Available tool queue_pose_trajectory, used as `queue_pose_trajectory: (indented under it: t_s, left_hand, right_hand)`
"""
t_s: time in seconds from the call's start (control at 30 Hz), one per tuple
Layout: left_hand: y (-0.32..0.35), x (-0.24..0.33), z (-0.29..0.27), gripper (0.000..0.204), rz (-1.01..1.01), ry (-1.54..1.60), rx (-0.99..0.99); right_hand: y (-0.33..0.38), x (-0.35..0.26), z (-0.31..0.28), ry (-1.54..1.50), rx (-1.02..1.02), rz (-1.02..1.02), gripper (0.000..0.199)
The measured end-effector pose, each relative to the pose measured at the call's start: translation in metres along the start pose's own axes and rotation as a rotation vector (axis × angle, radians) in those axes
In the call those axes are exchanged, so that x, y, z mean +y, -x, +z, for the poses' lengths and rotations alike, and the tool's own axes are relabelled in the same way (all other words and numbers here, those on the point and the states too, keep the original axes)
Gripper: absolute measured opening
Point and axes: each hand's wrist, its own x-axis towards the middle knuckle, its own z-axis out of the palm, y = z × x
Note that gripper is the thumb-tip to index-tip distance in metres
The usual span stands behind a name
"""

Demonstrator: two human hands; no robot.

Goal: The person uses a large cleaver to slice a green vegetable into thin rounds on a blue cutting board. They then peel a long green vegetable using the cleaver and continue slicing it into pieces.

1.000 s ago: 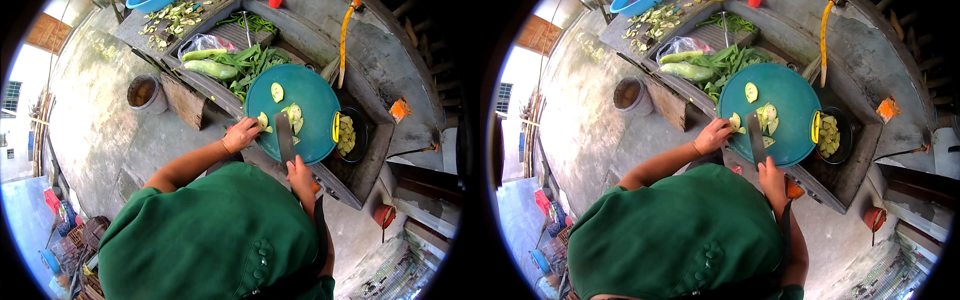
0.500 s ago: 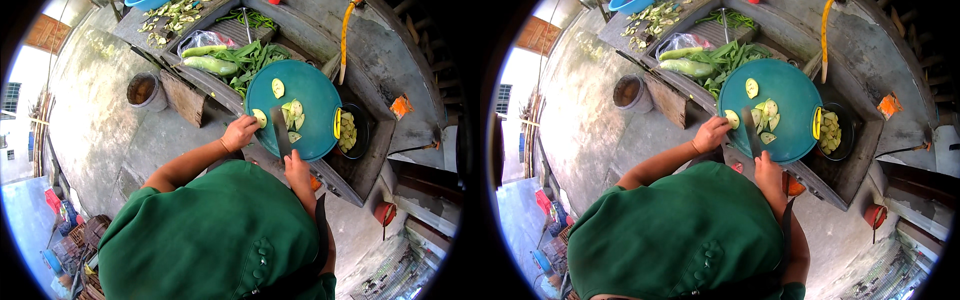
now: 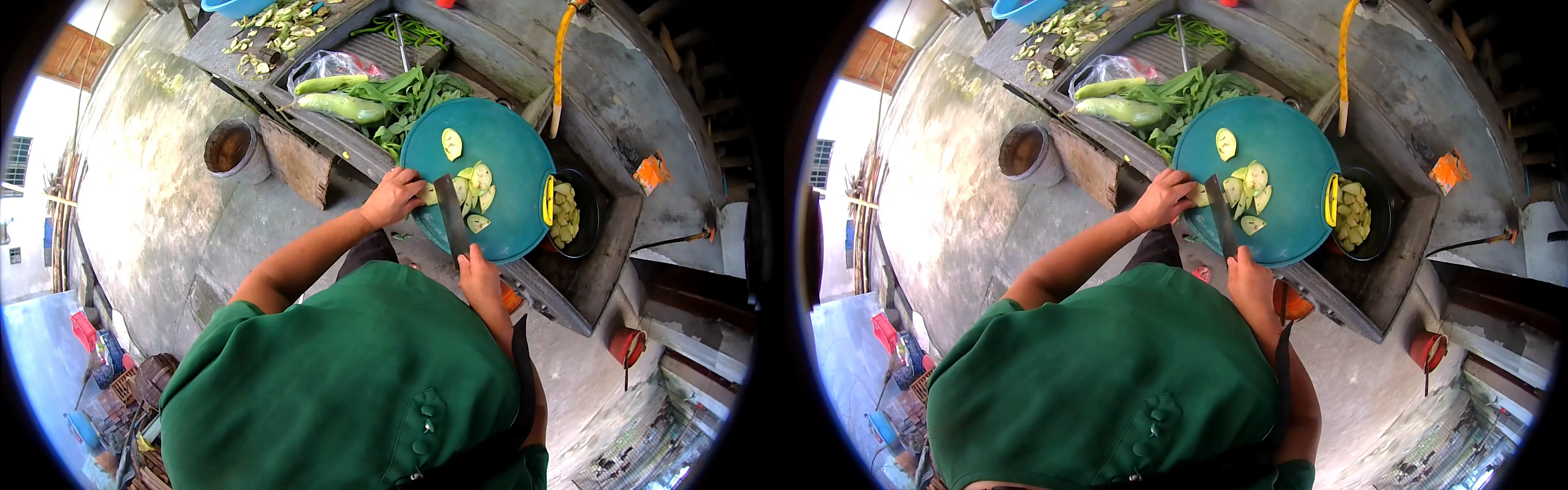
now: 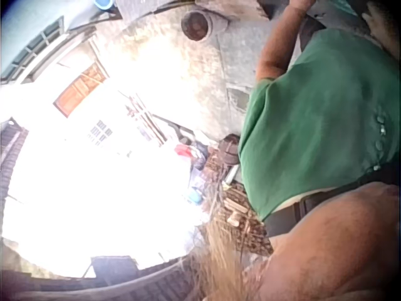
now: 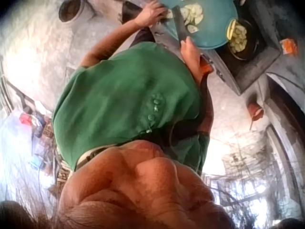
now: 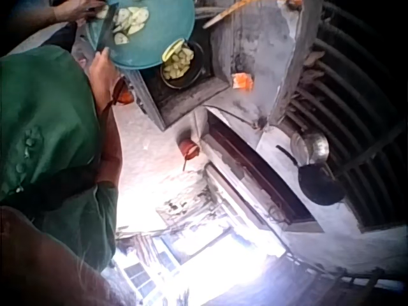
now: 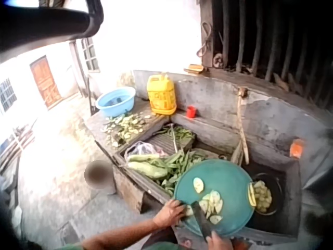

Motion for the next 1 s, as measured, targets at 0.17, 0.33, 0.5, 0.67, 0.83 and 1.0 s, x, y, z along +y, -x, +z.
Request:
queue_pose_trajectory:
  t_s: [0.17, 0.33, 0.5, 0.67, 0.83, 1.0]
  left_hand:
    - [-0.002, -0.003, 0.007, 0.024, 0.049, -0.019, 0.043]
    - [-0.001, -0.006, 0.007, 0.017, 0.159, -0.152, -0.021]
    - [0.0, -0.004, 0.005, 0.023, 0.185, -0.188, -0.034]
    - [-0.003, -0.001, 0.0, 0.029, 0.215, -0.224, -0.054]
    - [-0.003, 0.0, 0.001, 0.03, 0.22, -0.234, -0.043]
    - [-0.003, -0.001, 0.009, 0.028, 0.218, -0.219, -0.009]
  right_hand:
    - [-0.005, -0.011, -0.005, 0.156, -0.076, -0.008, 0.018]
    - [-0.008, -0.017, -0.009, 0.33, -0.134, -0.005, 0.014]
    - [-0.01, -0.024, -0.016, 0.409, -0.16, -0.001, 0.013]
    - [-0.012, -0.026, -0.021, 0.398, -0.209, 0.015, 0.013]
    - [-0.013, -0.031, -0.025, 0.389, -0.215, 0.007, 0.013]
    - [-0.022, -0.03, -0.019, 0.342, -0.239, 0.035, 0.015]
